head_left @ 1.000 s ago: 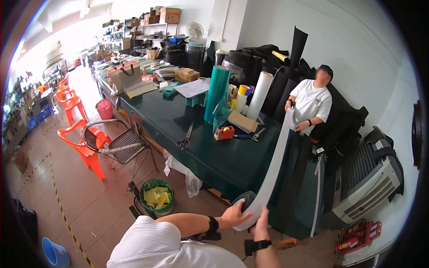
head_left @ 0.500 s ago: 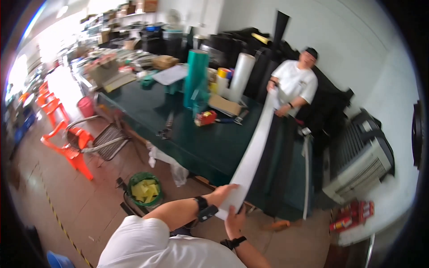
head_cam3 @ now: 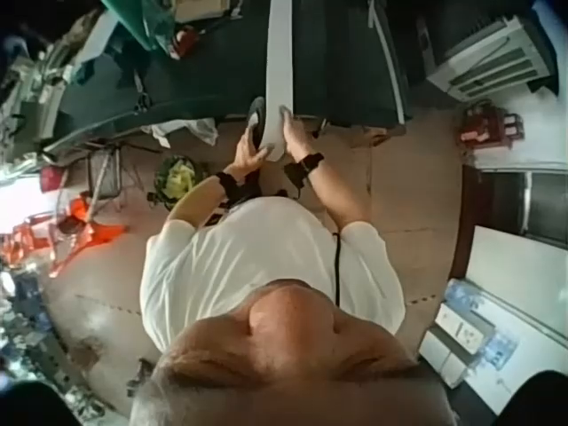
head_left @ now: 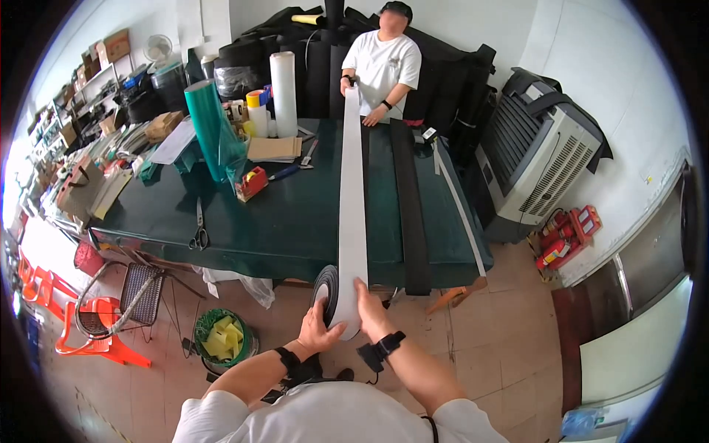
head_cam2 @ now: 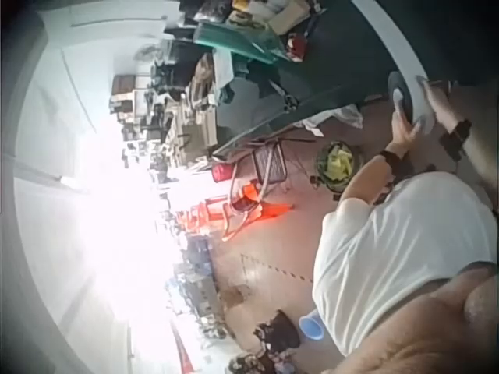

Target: The person unrolls a strip of white tape onto a table, presses it flat by hand, and then repeats the process to lay a second strip alongside the first.

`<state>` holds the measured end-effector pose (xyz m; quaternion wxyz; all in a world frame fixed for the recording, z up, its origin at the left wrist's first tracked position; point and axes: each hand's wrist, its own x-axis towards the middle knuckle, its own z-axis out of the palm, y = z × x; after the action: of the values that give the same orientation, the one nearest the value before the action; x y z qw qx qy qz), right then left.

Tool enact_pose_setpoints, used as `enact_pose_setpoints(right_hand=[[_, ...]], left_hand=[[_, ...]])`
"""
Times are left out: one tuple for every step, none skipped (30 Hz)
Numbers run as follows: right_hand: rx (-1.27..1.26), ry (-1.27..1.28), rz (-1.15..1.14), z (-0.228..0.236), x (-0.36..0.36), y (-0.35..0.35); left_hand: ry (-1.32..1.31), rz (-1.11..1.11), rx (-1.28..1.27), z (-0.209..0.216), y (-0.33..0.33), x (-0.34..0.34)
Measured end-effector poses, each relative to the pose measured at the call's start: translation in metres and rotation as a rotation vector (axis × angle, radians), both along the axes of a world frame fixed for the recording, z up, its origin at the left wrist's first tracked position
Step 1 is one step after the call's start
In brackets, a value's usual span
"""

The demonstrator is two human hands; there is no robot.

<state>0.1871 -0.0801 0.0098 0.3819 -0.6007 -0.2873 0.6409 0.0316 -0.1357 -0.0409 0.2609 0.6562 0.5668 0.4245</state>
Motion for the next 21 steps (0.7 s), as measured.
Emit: enact_pose_setpoints(right_hand=[[0.015,-0.163,0.006,-0.001,-0.005,-0.006],[0.016,-0.161,0.005,-0.007,-0.009,-0.014],[0.168,-0.276,0.012,-0.016,-0.013,-0.026],[0.32,-0.39,0.02,-0.026,-0.016,-0.039],[0.479,-0.505,0.029,-0.032,-0.019,-0.046],[0.487,-0.506,0.028,-0.037,-0.021,-0.052],[0.533,-0.512,0.012,-0.038,-0.025,-0.06],[0.576,-0.519,-0.007,-0.039,-0.027,-0.067],[0.618,-0.526,-0.026,-0.04,-0.027,-0.07],[0.618,-0.526,-0.035,-0.046,-0.025,-0.069],[0.59,-0.465,0.005,-0.057,-0.021,-0.064],[0.563,-0.404,0.045,-0.059,-0.016,-0.057],[0.534,-0.343,0.084,-0.062,-0.011,-0.054],[0.531,-0.343,0.074,-0.064,-0.006,-0.042],[0.356,-0.076,0.029,-0.046,-0.003,-0.023],[0.179,0.192,-0.01,-0.033,-0.002,-0.008],[0.177,0.193,-0.02,-0.029,0.001,0.0],[0.107,0.26,-0.017,-0.029,0.005,0.009],[0.039,0.327,-0.012,-0.03,0.007,0.017],[-0.031,0.394,-0.004,-0.03,0.008,0.02],[-0.033,0.393,-0.008,-0.032,0.008,0.018]], left_hand=[[-0.229,0.032,-0.142,-0.005,0.004,0.002],[-0.458,0.061,-0.284,-0.006,0.008,0.003],[-0.458,0.057,-0.283,0.009,0.014,0.003],[-0.726,0.015,-0.502,0.026,0.027,0.001],[-0.993,-0.03,-0.718,0.049,0.041,-0.001],[-1.257,-0.081,-0.935,0.061,0.049,-0.002],[-1.258,-0.082,-0.926,0.062,0.051,-0.003],[-1.13,-0.021,-0.919,0.061,0.049,-0.003],[-1.002,0.04,-0.911,0.059,0.047,-0.002],[-0.868,0.095,-0.906,0.057,0.043,-0.001],[-0.861,0.088,-0.908,0.055,0.037,0.002],[-0.668,0.151,-0.791,0.054,0.031,0.008],[-0.477,0.208,-0.669,0.052,0.024,0.013],[-0.287,0.261,-0.545,0.047,0.019,0.017],[-0.283,0.256,-0.55,0.04,0.009,0.018],[-0.169,0.223,-0.401,0.031,0.0,0.017],[-0.057,0.178,-0.252,0.024,-0.007,0.017],[0.053,0.132,-0.101,0.019,-0.009,0.017],[0.055,0.125,-0.103,0.017,-0.008,0.015],[0.047,0.079,-0.076,0.015,-0.007,0.012],[0.038,0.034,-0.048,0.014,-0.007,0.009]])
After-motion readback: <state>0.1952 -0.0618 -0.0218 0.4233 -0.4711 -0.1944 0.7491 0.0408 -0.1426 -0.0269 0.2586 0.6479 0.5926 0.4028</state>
